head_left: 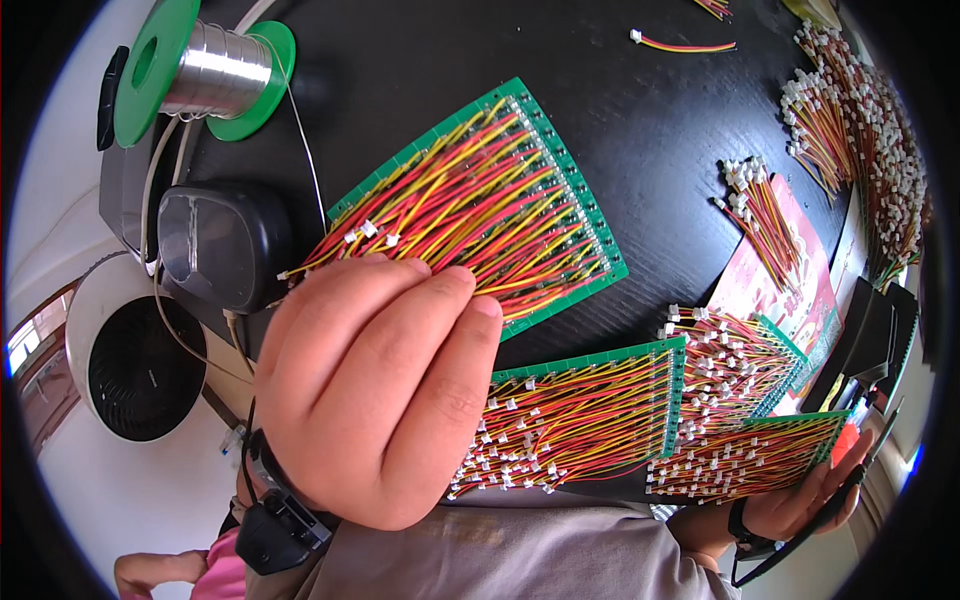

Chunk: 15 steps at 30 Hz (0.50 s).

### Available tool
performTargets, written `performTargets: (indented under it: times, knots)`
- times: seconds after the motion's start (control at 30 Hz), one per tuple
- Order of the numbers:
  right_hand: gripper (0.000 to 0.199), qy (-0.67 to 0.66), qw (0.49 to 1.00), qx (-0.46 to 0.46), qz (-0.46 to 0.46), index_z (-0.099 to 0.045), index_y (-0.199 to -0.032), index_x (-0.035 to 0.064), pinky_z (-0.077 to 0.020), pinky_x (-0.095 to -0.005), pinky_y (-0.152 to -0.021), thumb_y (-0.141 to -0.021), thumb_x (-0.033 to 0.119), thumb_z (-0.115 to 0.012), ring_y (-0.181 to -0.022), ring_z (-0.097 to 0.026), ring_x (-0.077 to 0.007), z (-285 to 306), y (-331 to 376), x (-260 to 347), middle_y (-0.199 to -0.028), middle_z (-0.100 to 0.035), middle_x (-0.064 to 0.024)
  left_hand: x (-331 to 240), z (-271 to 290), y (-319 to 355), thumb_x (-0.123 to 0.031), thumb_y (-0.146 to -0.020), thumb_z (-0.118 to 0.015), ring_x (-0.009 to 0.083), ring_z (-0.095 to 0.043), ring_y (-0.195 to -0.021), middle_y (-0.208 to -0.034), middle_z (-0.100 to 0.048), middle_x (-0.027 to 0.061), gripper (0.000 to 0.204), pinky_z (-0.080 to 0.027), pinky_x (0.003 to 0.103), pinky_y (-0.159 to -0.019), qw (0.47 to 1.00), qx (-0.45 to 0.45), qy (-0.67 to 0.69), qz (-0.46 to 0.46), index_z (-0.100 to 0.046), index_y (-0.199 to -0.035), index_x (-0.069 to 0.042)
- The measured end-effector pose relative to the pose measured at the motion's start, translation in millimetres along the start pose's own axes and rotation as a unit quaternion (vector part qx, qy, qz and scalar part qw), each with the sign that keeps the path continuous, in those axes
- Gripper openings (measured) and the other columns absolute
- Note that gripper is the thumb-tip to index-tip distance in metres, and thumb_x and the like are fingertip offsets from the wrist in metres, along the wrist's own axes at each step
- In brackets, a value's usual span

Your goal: Soldering wires onto multiple printed circuit boards.

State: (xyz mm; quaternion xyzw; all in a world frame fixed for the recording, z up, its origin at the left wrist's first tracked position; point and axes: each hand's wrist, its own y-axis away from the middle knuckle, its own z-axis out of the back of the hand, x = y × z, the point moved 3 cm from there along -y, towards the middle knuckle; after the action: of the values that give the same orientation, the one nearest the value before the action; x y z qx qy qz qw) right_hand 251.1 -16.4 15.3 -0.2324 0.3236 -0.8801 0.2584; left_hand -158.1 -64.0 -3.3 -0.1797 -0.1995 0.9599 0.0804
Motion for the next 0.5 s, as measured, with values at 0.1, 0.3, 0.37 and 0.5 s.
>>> performTargets:
  times: [0.1, 0.3, 0.37, 0.5]
  knots:
    - [0.031, -0.012, 1.0, -0.007, -0.021, -0.052, -0.137, -0.0018, -0.0525, -0.0573, -0.104, -0.106, 0.004, -0.049, -0.127, -0.057, -0.049, 0.5, 2.5, -1.4, -0.146, -0.045, -0.0298, -1.8, 2.0, 5.8, 0.004, -0.074, -0.077, 0.0328, -0.068, -0.084, -0.095, -0.072, 0.0158, 0.023, -0.058, 0.044, -0.074, 1.0, 0.001, 0.027, 0.014, -0.071, -0.095, 0.001]
    - [0.04, -0.045, 0.992, -0.042, -0.109, -0.037, -0.142, -0.0041, -0.0456, -0.0508, -0.113, -0.104, 0.003, -0.049, -0.133, -0.053, -0.0445, -16.3, -3.6, 6.4, -0.149, -0.045, -0.0339, -6.4, 12.3, 9.3, -0.017, -0.082, -0.078, 0.0362, -0.063, -0.106, -0.116, -0.066, 0.0175, 0.031, -0.057, 0.051, -0.086, 1.0, -0.001, 0.005, 0.007, -0.07, -0.109, -0.003]
    - [0.041, -0.053, 0.972, -0.028, -0.227, -0.032, -0.141, -0.0056, -0.0437, -0.0525, -0.114, -0.104, 0.003, -0.048, -0.136, -0.05, -0.0446, -15.5, 0.9, 2.4, -0.149, -0.044, -0.0359, -4.7, 17.6, 6.9, -0.042, -0.092, -0.071, 0.046, -0.058, -0.119, -0.128, -0.063, 0.0243, 0.053, -0.053, 0.055, -0.094, 0.997, 0.041, -0.063, 0.021, -0.066, -0.126, -0.001]
    - [0.042, 0.046, 0.99, 0.062, -0.116, -0.033, -0.14, -0.0061, -0.0392, -0.0477, -0.118, -0.106, 0.014, -0.047, -0.14, -0.047, -0.038, -12.3, 14.3, -10.0, -0.154, -0.045, -0.0261, 4.6, 10.6, 6.7, -0.045, -0.093, -0.068, 0.0497, -0.057, -0.125, -0.136, -0.059, 0.0306, 0.064, -0.049, 0.059, -0.1, 0.987, 0.131, -0.053, 0.082, -0.06, -0.134, 0.003]
